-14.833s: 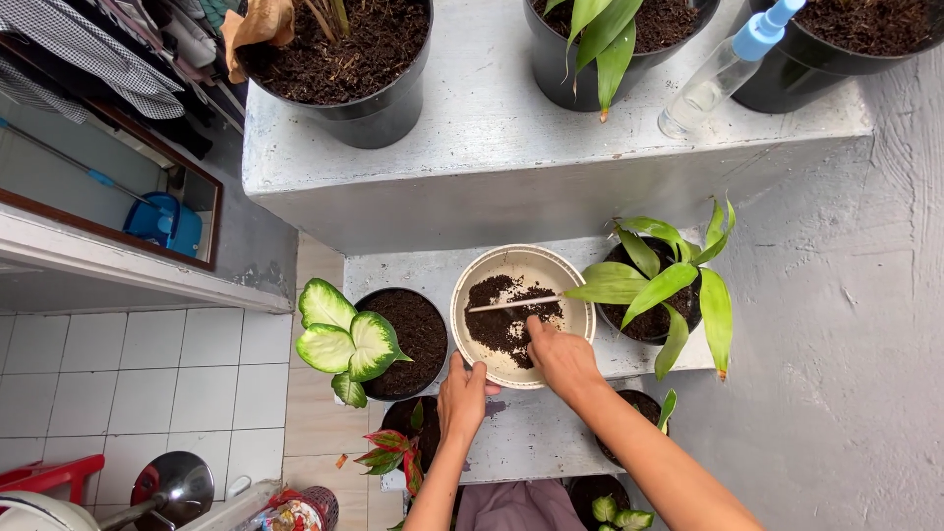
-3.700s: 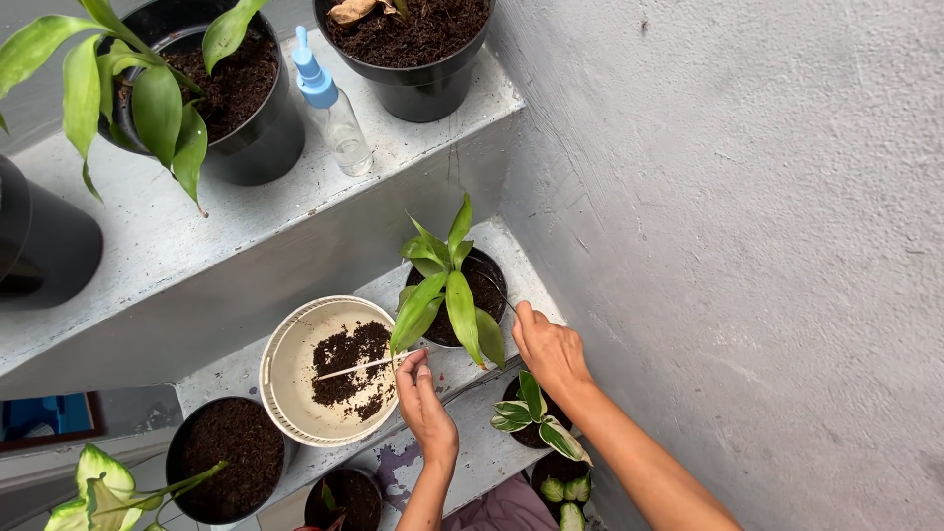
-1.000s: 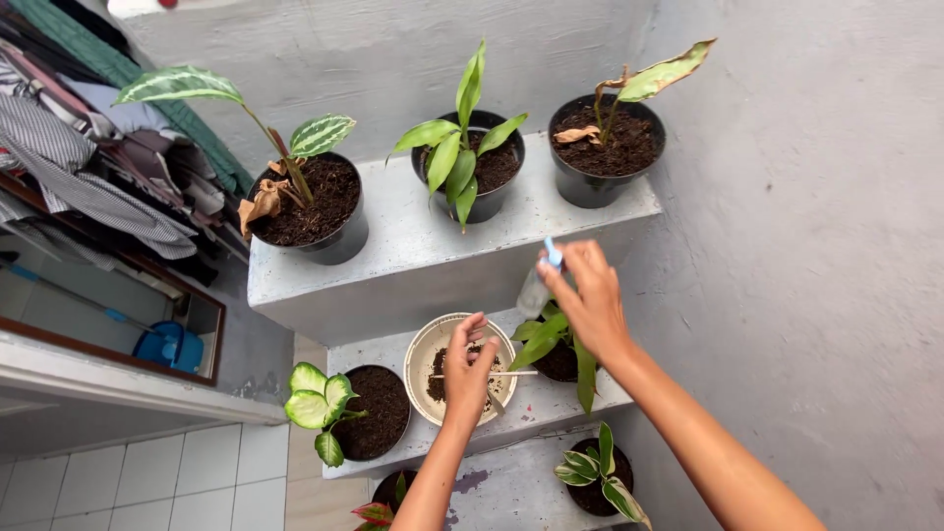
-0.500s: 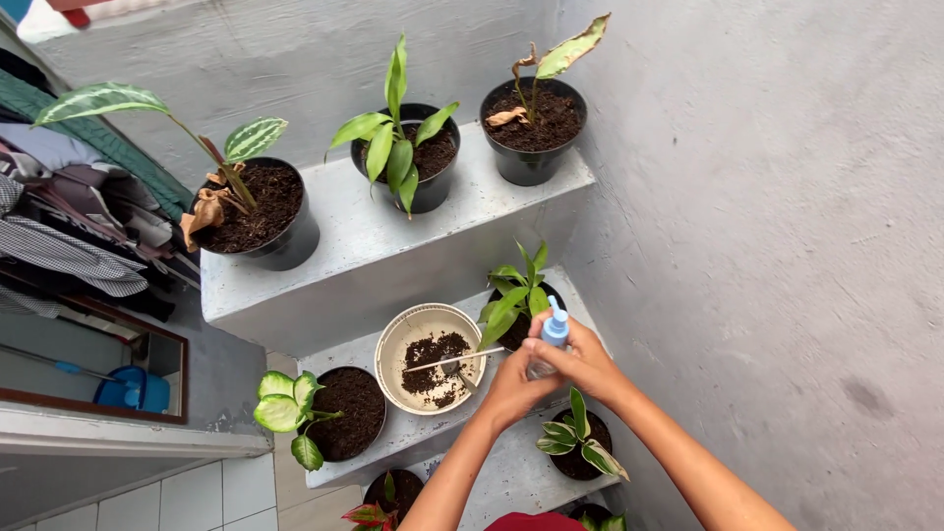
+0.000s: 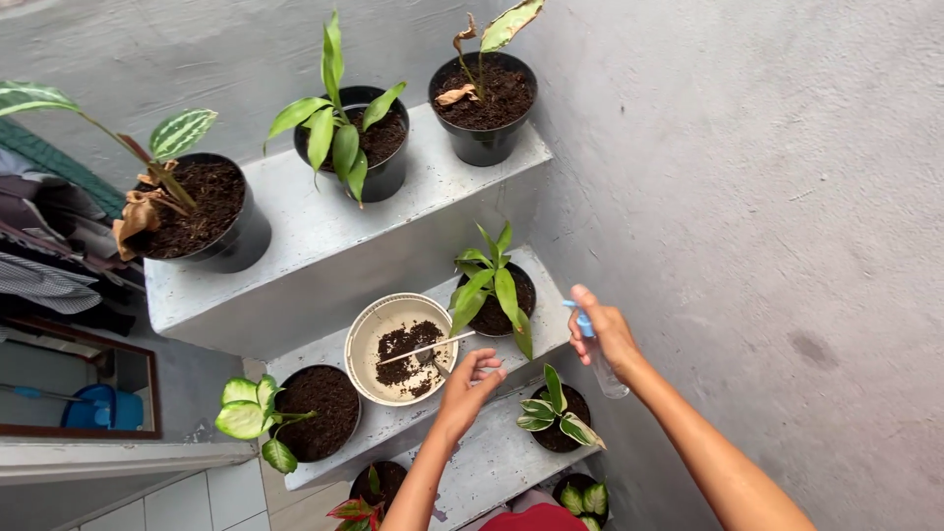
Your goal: Adding soil additives and spraying water to care for domestic potted plants placed on tiled steps.
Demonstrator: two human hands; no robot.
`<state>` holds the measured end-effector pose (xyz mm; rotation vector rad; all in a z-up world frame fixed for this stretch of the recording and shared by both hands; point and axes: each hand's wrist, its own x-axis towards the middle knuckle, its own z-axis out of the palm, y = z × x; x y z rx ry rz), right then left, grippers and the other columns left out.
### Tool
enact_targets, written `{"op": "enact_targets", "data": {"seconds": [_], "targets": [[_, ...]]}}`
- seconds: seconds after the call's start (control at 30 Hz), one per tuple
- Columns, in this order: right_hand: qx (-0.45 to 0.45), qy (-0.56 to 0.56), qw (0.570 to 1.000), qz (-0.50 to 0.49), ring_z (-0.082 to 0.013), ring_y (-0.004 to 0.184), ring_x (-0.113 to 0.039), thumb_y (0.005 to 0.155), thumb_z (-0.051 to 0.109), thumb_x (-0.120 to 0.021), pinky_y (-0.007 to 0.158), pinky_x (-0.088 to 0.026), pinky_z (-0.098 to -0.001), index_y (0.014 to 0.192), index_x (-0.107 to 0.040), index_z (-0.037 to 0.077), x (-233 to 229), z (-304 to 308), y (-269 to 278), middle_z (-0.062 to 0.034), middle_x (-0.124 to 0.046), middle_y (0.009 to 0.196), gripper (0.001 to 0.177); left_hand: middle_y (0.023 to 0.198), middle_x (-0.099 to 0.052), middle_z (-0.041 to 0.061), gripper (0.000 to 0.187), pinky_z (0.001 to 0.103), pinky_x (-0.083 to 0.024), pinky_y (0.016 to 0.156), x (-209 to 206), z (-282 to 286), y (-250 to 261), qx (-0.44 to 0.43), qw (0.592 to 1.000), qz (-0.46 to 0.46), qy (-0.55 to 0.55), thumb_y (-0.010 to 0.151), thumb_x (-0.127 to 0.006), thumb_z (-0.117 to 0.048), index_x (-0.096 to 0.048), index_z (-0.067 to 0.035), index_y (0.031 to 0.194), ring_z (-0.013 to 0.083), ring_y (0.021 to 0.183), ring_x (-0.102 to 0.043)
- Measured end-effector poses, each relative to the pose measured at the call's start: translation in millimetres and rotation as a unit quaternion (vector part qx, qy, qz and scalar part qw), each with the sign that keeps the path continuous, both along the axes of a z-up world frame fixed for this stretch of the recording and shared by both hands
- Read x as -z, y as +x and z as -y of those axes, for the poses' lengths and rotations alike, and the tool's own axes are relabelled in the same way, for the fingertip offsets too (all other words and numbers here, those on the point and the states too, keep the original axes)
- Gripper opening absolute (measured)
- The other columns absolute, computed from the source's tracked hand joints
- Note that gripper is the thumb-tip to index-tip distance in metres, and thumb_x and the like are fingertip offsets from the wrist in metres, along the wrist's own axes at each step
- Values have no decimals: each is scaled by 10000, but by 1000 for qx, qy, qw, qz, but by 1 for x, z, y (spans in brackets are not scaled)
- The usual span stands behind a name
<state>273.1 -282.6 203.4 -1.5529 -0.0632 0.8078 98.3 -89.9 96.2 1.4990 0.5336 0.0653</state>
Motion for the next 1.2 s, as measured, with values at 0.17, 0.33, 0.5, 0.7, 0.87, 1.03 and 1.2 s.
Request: {"op": "enact_targets", "data": {"seconds": [0.17,0.33,0.5,0.7,0.87,1.03,1.2], "targets": [[-9,-80,995,60,-140,418,-521,884,641,-567,412,-427,-300,562,-544,58,-5,-11,-2,-62,-544,506,667,1160,-695,41,472,247,-522,874,22,-4,1,-20,999,16,-20,885,-725,-192,-604,-52,1319,91,946,-597],[-23,-157,980,122,-133,414,-537,882,624,-574,427,-437,-298,525,-538,52,-28,-25,-8,-57,-549,479,675,1140,-699,55,443,262,-534,881,25,-5,3,-45,998,18,-37,891,-717,-160,-609,-41,1304,96,946,-620],[-56,-251,944,204,-144,399,-574,899,560,-544,464,-458,-318,523,-593,39,-35,-35,-11,-58,-570,455,644,1130,-699,50,417,257,-538,885,22,-6,2,-54,997,14,-45,904,-708,-153,-613,-43,1294,96,944,-626],[29,-141,977,158,-131,449,-562,922,570,-527,463,-461,-307,589,-602,41,-21,-45,-20,-49,-569,518,630,1156,-674,58,488,266,-515,852,35,3,0,-24,997,41,-63,878,-749,-166,-602,-41,1326,96,925,-591],[84,4,993,80,-127,494,-537,943,599,-527,469,-452,-289,670,-570,59,-9,-62,-38,-36,-549,587,607,1164,-642,10,617,255,-531,828,-33,33,9,76,990,14,-116,802,-803,-139,-544,-116,1362,71,909,-603],[104,69,991,48,-133,536,-542,939,586,-526,516,-466,-281,706,-554,84,-10,-71,-51,-39,-550,626,555,1161,-713,33,488,249,-546,909,1,50,22,124,963,85,-223,847,-764,-102,-581,-32,1293,77,991,-675],[-42,152,987,-14,-160,588,-590,891,619,-532,588,-505,-293,680,-578,60,-19,-59,-49,-65,-579,650,599,1067,-716,16,390,248,-525,829,21,51,17,116,977,46,-174,822,-754,-99,-651,-23,1191,83,936,-662]]}}
